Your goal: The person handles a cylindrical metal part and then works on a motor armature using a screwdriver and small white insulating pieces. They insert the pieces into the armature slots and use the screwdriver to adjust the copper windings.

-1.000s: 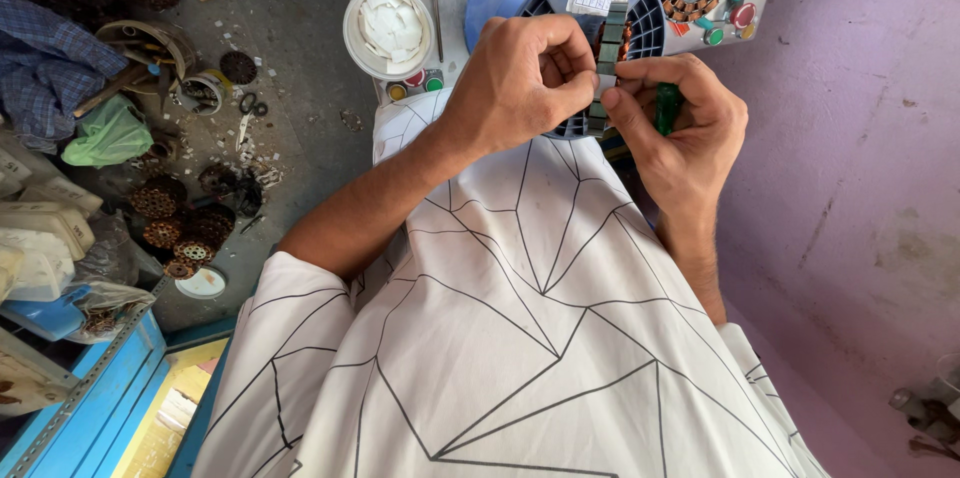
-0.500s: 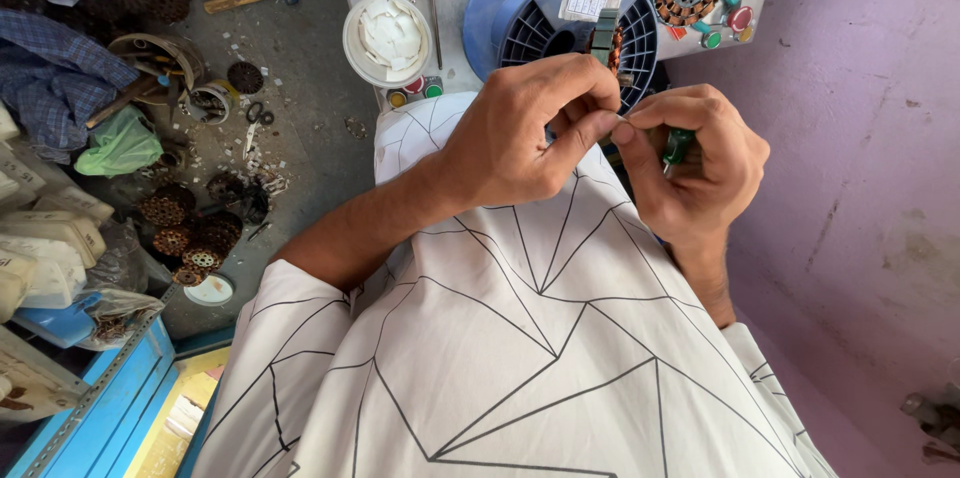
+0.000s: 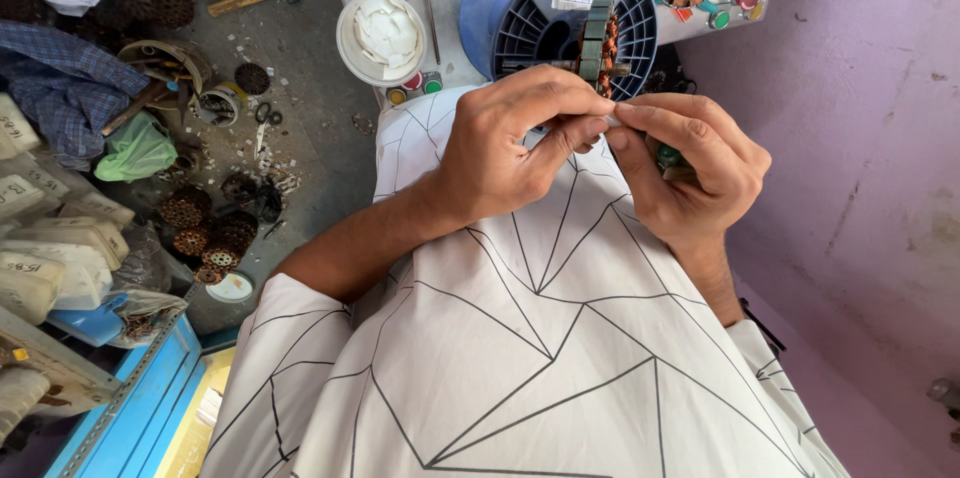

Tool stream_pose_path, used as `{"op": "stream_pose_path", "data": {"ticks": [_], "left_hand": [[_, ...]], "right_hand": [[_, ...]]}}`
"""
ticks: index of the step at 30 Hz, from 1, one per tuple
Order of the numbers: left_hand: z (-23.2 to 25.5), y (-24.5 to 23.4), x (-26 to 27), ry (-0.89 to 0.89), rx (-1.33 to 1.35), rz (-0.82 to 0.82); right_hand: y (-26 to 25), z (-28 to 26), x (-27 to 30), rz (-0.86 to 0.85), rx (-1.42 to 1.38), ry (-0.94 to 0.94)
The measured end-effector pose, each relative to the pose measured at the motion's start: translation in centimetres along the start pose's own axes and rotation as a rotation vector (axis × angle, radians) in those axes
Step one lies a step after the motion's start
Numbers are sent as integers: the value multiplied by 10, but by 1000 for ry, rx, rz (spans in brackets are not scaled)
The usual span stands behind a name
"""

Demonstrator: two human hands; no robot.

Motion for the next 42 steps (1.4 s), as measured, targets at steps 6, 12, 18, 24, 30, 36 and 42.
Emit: {"op": "stream_pose_path", "data": {"ticks": [6, 12, 18, 24, 30, 36, 42], "left_hand": [[-1, 4, 2, 37, -58, 6], [1, 6, 2, 78, -95, 27], [-6, 10, 2, 27, -84, 21], [-36, 18, 4, -261, 443, 4], [-18, 20, 3, -98, 240, -118], [-27, 17, 7, -128, 190, -119], [-32, 10, 13, -156, 177, -89]], "right_hand": [[0, -3, 1, 30, 71, -3], [-2, -5, 2, 75, 77, -19], [-3, -5, 3, 90, 80, -3], [-4, 9, -4, 48, -122, 83], [-5, 5, -2, 67, -104, 49], [2, 3, 7, 14, -20, 20], [8, -1, 15, -26, 100, -43]]}}
Point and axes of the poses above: each hand's wrist, its own x-axis away from the middle knuckle, its own y-axis out of the palm, z = x × y, the point moved 10 cm from there along -x, towards the middle knuckle, and after that the axes turned 3 degrees about x, right-handed, at the moved point
